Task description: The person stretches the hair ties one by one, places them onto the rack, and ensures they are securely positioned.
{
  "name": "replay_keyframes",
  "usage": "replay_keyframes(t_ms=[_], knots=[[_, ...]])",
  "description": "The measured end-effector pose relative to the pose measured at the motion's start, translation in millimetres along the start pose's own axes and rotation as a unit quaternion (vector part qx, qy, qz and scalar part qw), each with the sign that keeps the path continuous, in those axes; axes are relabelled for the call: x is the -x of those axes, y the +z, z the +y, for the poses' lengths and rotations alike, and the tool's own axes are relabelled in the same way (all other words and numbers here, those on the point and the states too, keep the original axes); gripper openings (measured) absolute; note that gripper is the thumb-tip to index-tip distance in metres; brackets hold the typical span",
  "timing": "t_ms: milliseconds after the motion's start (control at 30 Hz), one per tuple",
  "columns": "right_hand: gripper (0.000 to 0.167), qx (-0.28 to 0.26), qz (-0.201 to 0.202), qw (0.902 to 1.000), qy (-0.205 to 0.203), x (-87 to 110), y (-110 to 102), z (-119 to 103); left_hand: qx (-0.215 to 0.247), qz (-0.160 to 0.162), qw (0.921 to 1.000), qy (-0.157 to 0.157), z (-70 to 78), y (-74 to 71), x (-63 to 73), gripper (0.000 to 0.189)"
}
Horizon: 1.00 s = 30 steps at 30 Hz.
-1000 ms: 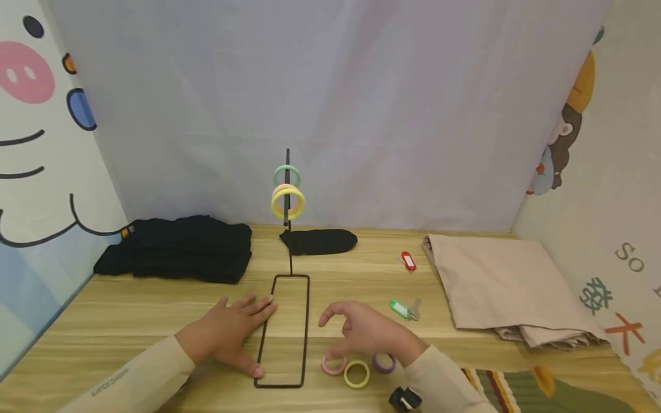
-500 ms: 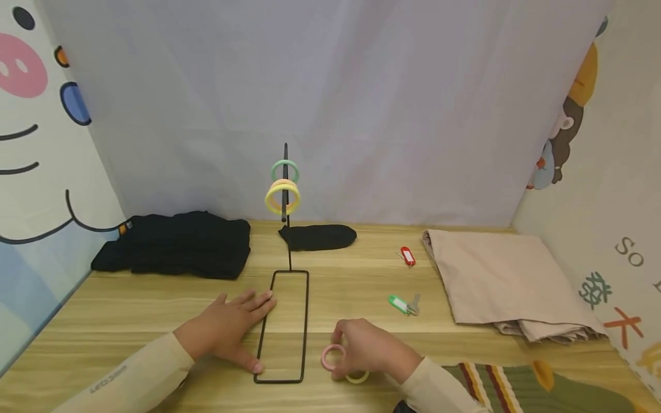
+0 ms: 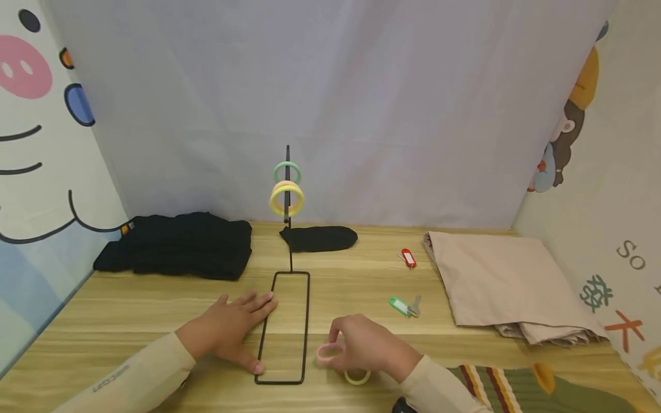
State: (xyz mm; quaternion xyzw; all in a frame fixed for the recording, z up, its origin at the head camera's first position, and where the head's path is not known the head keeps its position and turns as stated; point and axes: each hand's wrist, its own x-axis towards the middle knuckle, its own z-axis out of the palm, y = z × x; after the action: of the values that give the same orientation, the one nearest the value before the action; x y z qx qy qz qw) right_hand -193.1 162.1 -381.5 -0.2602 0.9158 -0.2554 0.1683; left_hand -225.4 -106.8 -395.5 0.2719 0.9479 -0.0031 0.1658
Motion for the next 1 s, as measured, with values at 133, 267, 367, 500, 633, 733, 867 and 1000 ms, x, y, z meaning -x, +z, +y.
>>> replay_keyframes(t_ms=[133, 267, 367, 500, 633, 733, 867, 1000], knots=[[0.021, -0.002, 0.013, 0.9998, -0.013, 3.6, -12.8, -13.8, -0.004, -0.003, 1.0000, -0.004, 0.3, 0.3, -0.6, 0.118], [0.022, 0.006, 0.045, 0.9979, -0.046, 9.1, -27.0, -33.0, -0.008, -0.006, 0.9999, -0.006, 0.9, -0.2, -0.2, 0.118], [0.022, 0.027, 0.082, 0.9927, -0.084, 14.7, -37.8, -49.9, -0.008, -0.007, 0.9999, -0.006, 1.2, -0.3, 0.0, 0.118], [0.023, 0.061, 0.146, 0.9769, -0.144, 25.6, -53.0, -74.7, -0.004, -0.003, 1.0000, -0.005, 0.9, 0.3, -0.2, 0.118], [0.031, 0.090, 0.238, 0.9360, -0.243, 35.9, -67.7, -97.0, -0.002, 0.002, 1.0000, -0.004, 0.0, 1.8, -0.5, 0.118], [0.033, 0.125, 0.319, 0.8880, -0.306, 37.4, -76.7, -104.4, -0.002, 0.004, 1.0000, -0.003, -0.6, 2.6, -0.7, 0.118], [0.037, 0.182, 0.427, 0.8184, -0.339, 28.5, -83.5, -93.8, 0.003, 0.004, 1.0000, -0.004, -0.8, 2.3, -0.3, 0.118], [0.039, 0.215, 0.490, 0.7757, -0.335, 21.8, -95.0, -97.8, 0.008, 0.001, 0.9999, -0.006, 0.0, 1.4, 0.2, 0.117]])
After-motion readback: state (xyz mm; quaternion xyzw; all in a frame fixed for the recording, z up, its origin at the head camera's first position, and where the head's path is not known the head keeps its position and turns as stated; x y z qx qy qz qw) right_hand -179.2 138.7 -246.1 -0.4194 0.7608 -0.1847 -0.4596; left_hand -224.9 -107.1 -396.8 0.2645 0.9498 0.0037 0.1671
